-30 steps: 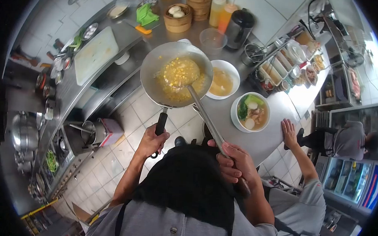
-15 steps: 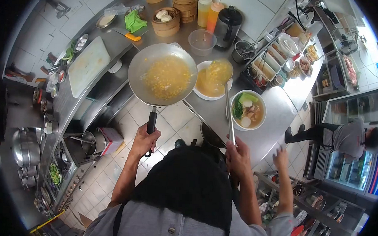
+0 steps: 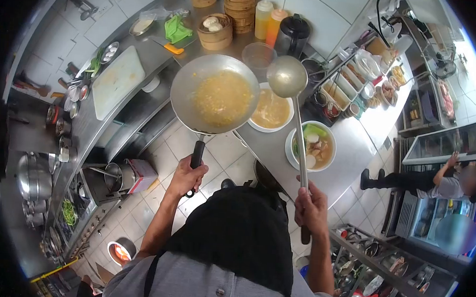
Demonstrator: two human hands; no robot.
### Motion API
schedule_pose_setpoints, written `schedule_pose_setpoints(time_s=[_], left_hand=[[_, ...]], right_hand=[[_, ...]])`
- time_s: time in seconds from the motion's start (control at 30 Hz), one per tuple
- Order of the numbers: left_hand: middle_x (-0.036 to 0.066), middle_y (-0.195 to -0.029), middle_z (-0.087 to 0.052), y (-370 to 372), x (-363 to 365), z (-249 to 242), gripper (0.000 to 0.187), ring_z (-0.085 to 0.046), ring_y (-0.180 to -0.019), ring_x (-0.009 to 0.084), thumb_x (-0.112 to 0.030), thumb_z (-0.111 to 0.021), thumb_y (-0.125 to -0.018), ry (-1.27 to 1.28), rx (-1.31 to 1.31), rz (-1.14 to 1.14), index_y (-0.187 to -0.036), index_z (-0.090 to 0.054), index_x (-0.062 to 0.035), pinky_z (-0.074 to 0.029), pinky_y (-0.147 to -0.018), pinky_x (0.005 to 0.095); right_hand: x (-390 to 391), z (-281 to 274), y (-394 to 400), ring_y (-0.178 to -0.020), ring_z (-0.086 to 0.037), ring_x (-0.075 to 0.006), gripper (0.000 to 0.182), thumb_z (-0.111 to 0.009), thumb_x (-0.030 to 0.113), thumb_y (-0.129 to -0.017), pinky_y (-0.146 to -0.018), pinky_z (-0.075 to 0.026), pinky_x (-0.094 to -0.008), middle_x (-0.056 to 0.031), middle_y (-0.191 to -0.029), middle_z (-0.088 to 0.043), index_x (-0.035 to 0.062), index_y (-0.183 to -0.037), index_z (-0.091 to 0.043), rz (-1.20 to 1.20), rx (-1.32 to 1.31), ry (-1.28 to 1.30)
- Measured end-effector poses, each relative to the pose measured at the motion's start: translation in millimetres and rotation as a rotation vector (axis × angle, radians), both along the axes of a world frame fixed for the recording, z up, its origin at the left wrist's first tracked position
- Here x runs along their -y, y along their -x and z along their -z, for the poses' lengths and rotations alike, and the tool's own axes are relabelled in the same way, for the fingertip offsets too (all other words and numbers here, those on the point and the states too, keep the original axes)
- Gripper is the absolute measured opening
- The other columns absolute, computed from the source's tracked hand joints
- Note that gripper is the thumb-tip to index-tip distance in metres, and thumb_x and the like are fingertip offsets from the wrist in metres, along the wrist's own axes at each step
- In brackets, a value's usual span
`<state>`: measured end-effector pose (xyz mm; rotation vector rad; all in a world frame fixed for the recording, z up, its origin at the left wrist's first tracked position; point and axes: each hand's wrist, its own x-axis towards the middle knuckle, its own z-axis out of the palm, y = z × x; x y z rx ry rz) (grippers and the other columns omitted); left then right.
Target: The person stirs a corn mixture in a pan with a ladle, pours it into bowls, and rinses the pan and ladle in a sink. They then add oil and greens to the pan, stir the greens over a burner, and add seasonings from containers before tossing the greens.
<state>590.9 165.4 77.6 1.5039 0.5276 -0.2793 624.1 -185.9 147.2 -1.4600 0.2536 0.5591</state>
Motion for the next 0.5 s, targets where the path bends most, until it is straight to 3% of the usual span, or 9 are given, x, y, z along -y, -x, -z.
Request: schedule_pose_setpoints(time_s=[0.1,0.17,0.2,0.27,0.3,0.37,0.5], left_hand=[[0.001,-0.055,-0.049,-4.6,6.8,-1.0,0.017,-0.048,-0.039,0.0106,-0.007,-0.064,-0.089,0.032,0.006,0.006,-0.088,-0.049,-0.0021,-0.044,-0.036,0.0277],[0.001,-0.055,-0.048,-6.6,14.0,-0.3,0.017,-0.048,-0.039,0.0106,-0.007,-0.064,-0.089,0.065,0.052,0.023,-0.088,-0.048,-0.0020,-0.044,-0.036,0.0278],[0.002,-0.056,-0.049,-8.4,17.7,-3.3,0.017,-0.048,-0.039,0.0107,-0.007,-0.064,-0.089,0.058,0.053,0.032,-0.088,-0.048,-0.0020,-0.044,-0.036,0.0281],[0.002,-0.057,-0.049,-11.6,26.0,-6.8,0.016,-0.048,-0.039,0.0107,-0.007,-0.064,-0.089,0.061,0.055,0.032,-0.088,-0.048,-0.0019,-0.044,-0.036,0.0283],[0.002,-0.057,-0.049,-13.6,28.6,-7.7,0.016,-0.048,-0.039,0.0107,-0.007,-0.064,-0.089,0.055,0.058,0.037,-0.088,-0.048,-0.0019,-0.044,-0.036,0.0285],[0.002,-0.057,-0.049,-15.0,33.4,-5.1,0.016,-0.048,-0.039,0.0107,-0.007,-0.063,-0.089,0.064,0.078,0.015,-0.088,-0.048,-0.0018,-0.044,-0.036,0.0284],[0.002,-0.056,-0.049,-13.9,45.2,-14.2,0.015,-0.047,-0.039,0.0103,-0.006,-0.062,-0.088,0.033,0.043,-0.023,-0.090,-0.048,-0.0016,-0.043,-0.036,0.0285]], right_hand=[[-3.1,-10.4,-36.7,-0.035,-0.040,-0.0068,0.044,-0.052,0.026,-0.102,-0.033,-0.030,-0.0234,0.0006,-0.056,-0.046,-0.0012,-0.136,-0.050,-0.110,-0.034,0.021],[-13.2,7.6,-68.5,-0.042,-0.047,-0.0117,0.043,-0.056,0.023,-0.100,-0.041,-0.037,-0.0282,-0.0065,-0.058,-0.050,-0.0023,-0.134,-0.050,-0.417,0.250,0.370],[-17.8,25.3,-78.0,-0.042,-0.047,-0.0117,0.043,-0.056,0.023,-0.100,-0.041,-0.037,-0.0282,-0.0065,-0.058,-0.050,-0.0023,-0.134,-0.050,-0.423,0.249,0.373],[-22.4,57.6,-91.5,-0.053,-0.054,-0.0169,0.038,-0.060,0.020,-0.097,-0.053,-0.043,-0.0338,-0.0115,-0.061,-0.051,-0.0048,-0.124,-0.054,-0.471,0.892,0.663],[-17.3,43.9,-89.3,-0.053,-0.054,-0.0169,0.038,-0.060,0.020,-0.097,-0.053,-0.043,-0.0338,-0.0115,-0.061,-0.051,-0.0048,-0.124,-0.054,-0.477,0.897,0.665],[-3.4,3.1,-82.6,-0.063,-0.059,-0.0204,0.034,-0.062,0.017,-0.094,-0.062,-0.046,-0.0371,-0.0138,-0.064,-0.051,-0.0056,-0.119,-0.055,-0.626,0.615,0.639],[7.6,-3.0,-83.6,-0.057,-0.058,-0.0177,0.031,-0.060,0.019,-0.096,-0.057,-0.045,-0.0342,-0.0114,-0.061,-0.052,-0.0034,-0.117,-0.056,-0.599,0.434,0.677]])
